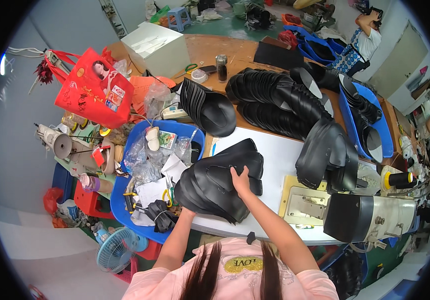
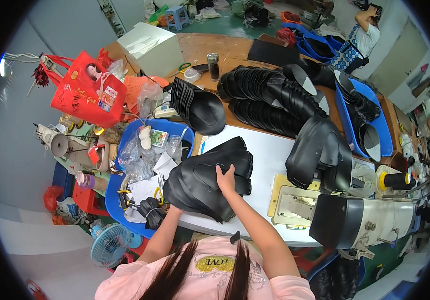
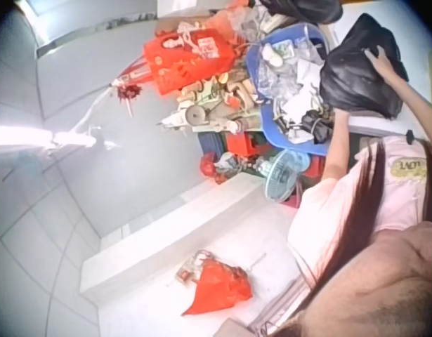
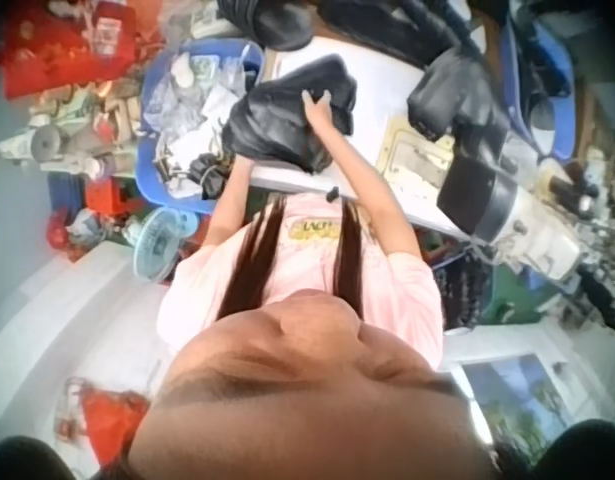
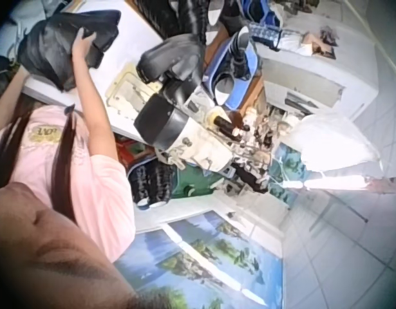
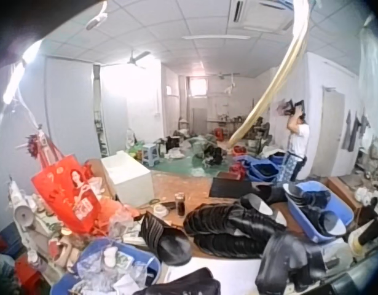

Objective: The person sorts and arranges shoe upper pieces by hand, then stitches the pieces together using a sewing machine.

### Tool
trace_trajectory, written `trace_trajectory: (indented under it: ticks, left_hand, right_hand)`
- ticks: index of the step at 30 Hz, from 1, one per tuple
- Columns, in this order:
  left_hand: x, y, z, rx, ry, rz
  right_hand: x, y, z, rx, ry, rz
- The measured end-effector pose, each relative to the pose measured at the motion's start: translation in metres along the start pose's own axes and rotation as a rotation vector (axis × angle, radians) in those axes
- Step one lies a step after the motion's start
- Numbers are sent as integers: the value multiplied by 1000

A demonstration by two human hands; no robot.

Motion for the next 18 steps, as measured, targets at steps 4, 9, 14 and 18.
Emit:
trace_trajectory:
  ticks: [4,9,14,18]
  left_hand:
    - [-6,-12,0,22,11,-24]
    - [-24,-20,-24,68,-33,-16]
    - [-70,-7,-74,96,-96,-10]
    - [-85,17,-100,117,-113,-30]
  right_hand:
    - [5,-24,-21,215,-118,-249]
    - [10,-37,-4,59,-53,27]
    - [-7,-162,61,-92,-103,751]
    - [30,-246,105,141,-276,980]
Point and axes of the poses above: each hand's wrist, its own x-axis away from the middle knuckle, its own z-axis out of the back of the hand, y = z × x, the point moved 1 cm from there along -x, towards the middle knuckle
